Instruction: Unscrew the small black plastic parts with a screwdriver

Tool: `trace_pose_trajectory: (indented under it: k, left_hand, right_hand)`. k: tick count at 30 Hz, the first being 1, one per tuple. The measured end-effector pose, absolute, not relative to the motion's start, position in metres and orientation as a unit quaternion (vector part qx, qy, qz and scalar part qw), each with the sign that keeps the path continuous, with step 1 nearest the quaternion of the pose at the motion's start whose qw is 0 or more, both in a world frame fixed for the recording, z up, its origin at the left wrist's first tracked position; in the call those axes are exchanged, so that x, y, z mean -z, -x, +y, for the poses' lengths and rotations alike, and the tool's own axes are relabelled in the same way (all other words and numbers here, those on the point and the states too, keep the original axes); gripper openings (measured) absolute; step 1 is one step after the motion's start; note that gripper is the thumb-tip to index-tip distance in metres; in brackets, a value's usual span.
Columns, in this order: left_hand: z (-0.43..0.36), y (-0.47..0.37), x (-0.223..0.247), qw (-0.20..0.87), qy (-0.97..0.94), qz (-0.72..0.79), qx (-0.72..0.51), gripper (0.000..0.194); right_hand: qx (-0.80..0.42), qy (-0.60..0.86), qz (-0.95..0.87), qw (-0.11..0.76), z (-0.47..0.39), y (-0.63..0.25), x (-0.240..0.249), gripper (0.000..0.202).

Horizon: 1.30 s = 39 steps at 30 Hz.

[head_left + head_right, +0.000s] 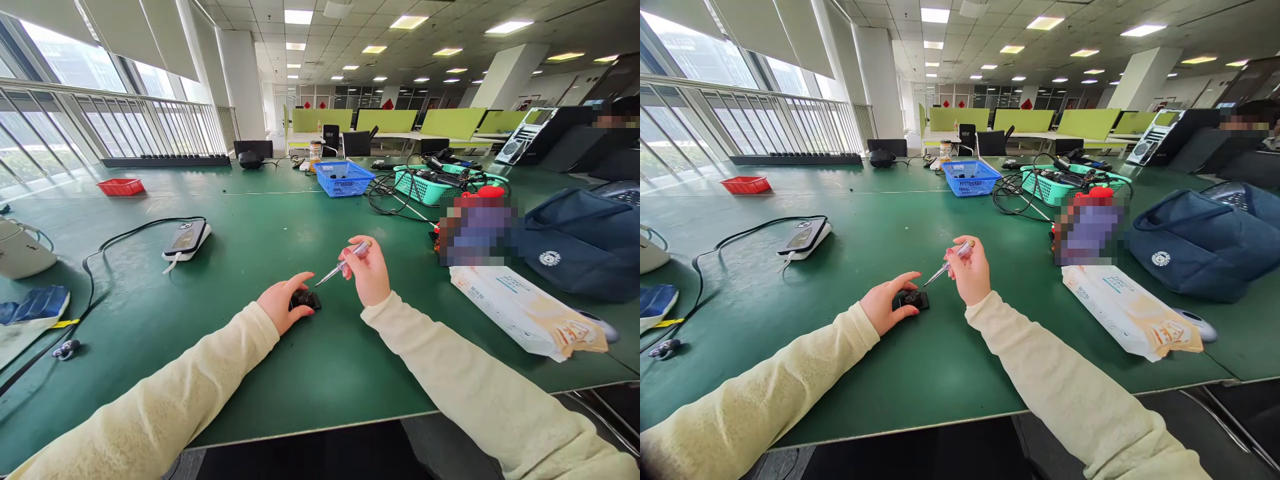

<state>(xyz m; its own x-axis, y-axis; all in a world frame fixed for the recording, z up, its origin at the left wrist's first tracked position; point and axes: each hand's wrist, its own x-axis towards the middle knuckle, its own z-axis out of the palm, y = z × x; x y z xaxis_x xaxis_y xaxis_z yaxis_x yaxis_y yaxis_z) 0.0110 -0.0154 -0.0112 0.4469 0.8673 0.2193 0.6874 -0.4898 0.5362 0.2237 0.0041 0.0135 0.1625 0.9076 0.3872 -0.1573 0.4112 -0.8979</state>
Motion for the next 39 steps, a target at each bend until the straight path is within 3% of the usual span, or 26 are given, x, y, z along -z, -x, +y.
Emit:
trace_pose_trajectory:
  k: [3,9,14,33,39]
  left_hand:
    - [-0.0166,-0.0107,0.0126,0.172,-0.824,0.472,-0.262,0.071]
    - [-0.0126,-0.0101,0.0195,0.114,-0.814,0.513,-0.248,0.040]
    - [-0.0110,-0.0101,0.0197,0.107,-0.826,0.498,-0.239,0.030]
    - [-0.0124,-0.0116,0.0176,0.111,-0.833,0.488,-0.236,0.029]
    - [-0.0120,-0.0124,0.0173,0.113,-0.833,0.491,-0.228,0.030]
  right_hand:
    - [-0.419,0.372,-0.484,0.673,0.0071,-0.2252,-0.0134,0.036]
    - [-0.447,0.364,-0.477,0.663,0.0081,-0.2239,-0.0107,0.034]
    - [-0.456,0.350,-0.496,0.651,0.0073,-0.2234,-0.0091,0.035]
    - [-0.421,0.357,-0.576,0.603,0.0011,-0.2231,-0.0132,0.043]
    - [-0.415,0.398,-0.544,0.611,0.0058,-0.2237,-0.0104,0.060]
